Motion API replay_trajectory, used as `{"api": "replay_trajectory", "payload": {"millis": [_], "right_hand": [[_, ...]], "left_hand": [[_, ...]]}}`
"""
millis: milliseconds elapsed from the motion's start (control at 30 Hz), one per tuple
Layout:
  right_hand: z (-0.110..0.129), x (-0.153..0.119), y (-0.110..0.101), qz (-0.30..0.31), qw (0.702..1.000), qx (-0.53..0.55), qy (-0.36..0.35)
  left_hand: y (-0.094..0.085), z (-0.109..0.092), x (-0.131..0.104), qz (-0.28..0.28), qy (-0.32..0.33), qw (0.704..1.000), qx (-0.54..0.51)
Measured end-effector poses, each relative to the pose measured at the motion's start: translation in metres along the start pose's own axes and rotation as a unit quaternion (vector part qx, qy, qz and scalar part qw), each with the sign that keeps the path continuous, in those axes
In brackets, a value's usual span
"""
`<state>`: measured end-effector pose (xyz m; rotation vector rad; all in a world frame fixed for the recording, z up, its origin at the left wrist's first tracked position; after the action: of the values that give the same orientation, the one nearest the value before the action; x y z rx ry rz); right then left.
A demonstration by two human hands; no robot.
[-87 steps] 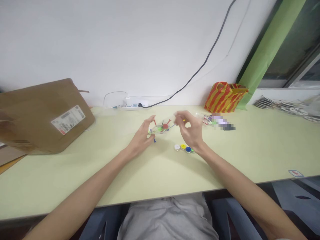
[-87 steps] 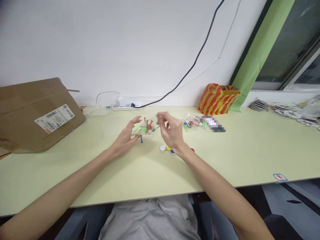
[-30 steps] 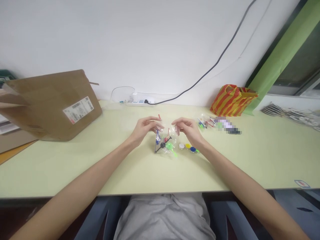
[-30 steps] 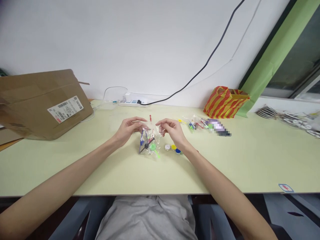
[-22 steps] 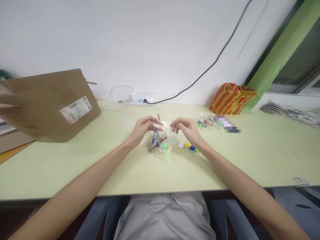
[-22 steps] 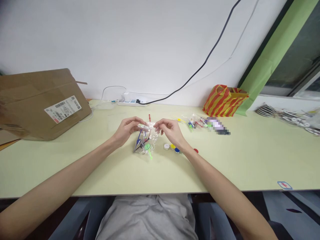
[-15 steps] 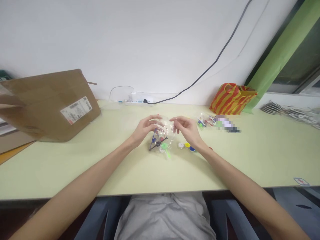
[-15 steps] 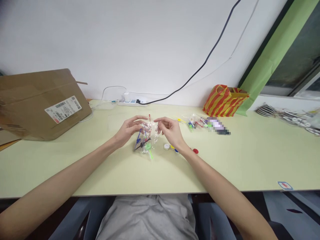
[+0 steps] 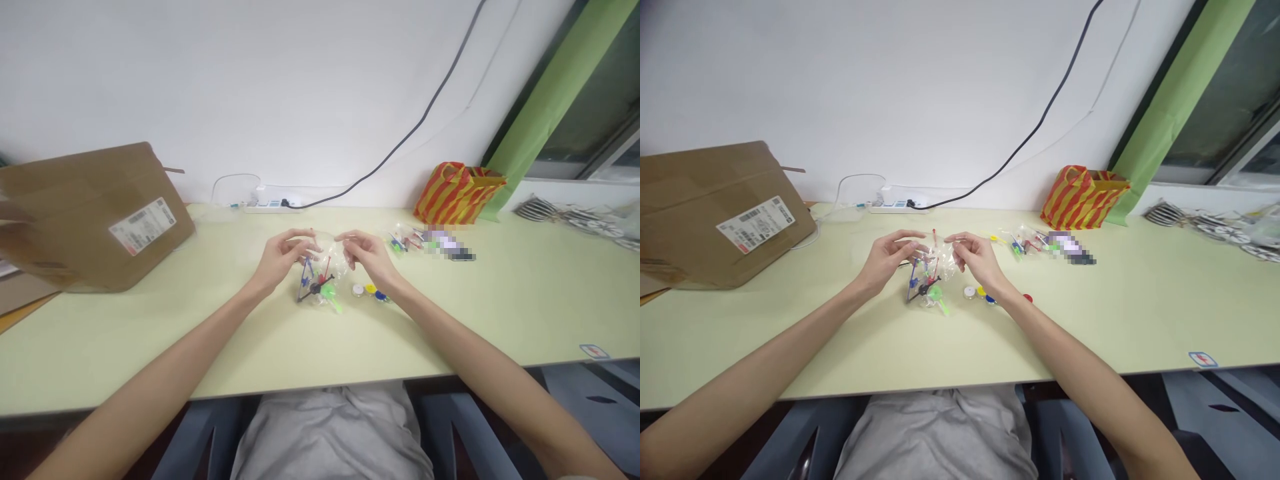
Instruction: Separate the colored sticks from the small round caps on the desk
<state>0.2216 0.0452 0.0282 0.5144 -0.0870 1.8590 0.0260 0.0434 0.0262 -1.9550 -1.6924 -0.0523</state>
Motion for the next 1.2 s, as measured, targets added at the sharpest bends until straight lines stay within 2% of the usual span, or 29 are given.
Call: {"api": "replay_trajectory", "payload": {"millis": [200,400,467,633,700,767,833,900,1033,1200], "right_hand": [[0.0,-0.001,0.007,0.05,0.999,-0.002,0.022],[0.001,-0.003,0.004,-0.004,0.998,0.062,0.002],[0.003,-0.003,0.004,-0.006,0.996,0.083,-0.008],[0.017,-0.005,0.009,0.056,0.995,0.063,-0.059],[0.022,-0.008,0.013,0.082,0.994,0.019,-0.072],[0.025,-0.01,0.015,0.087,0.993,-0.023,-0.076],[0.023,-0.01,0.015,0.07,0.994,-0.049,-0.07],[0.018,-0.009,0.013,0.036,0.996,-0.052,-0.064],[0.005,-0.004,0.008,-0.002,0.999,-0.023,-0.038],[-0.006,-0.003,0.011,0.057,0.995,-0.08,0.008]], "left_hand": [[-0.001,-0.008,-0.001,-0.007,0.016,1.0,-0.003],[0.002,-0.003,-0.001,0.017,-0.016,0.997,-0.072],[0.002,0.0,-0.001,0.023,-0.027,0.993,-0.108],[0.007,0.001,0.0,0.066,-0.035,0.984,-0.16],[0.008,0.001,0.0,0.067,-0.034,0.985,-0.154],[0.006,0.002,0.0,0.035,-0.027,0.991,-0.123],[0.003,0.002,0.0,-0.001,-0.017,0.996,-0.091],[0.002,0.0,-0.001,-0.015,-0.007,0.997,-0.069],[0.006,-0.01,-0.004,0.001,0.011,0.999,-0.044],[0.017,-0.018,-0.008,0.036,0.022,0.999,-0.029]]}}
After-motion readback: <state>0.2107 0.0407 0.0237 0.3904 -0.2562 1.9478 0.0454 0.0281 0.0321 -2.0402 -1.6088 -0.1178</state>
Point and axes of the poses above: each hand's wrist, its own x-axis towards the middle knuckle, its own y-axis out of the palm, z = x × y, the point moved 6 cm from there along x, towards the middle knuckle, and after that the axes turned 14 degrees about x, right-handed, at the moved point
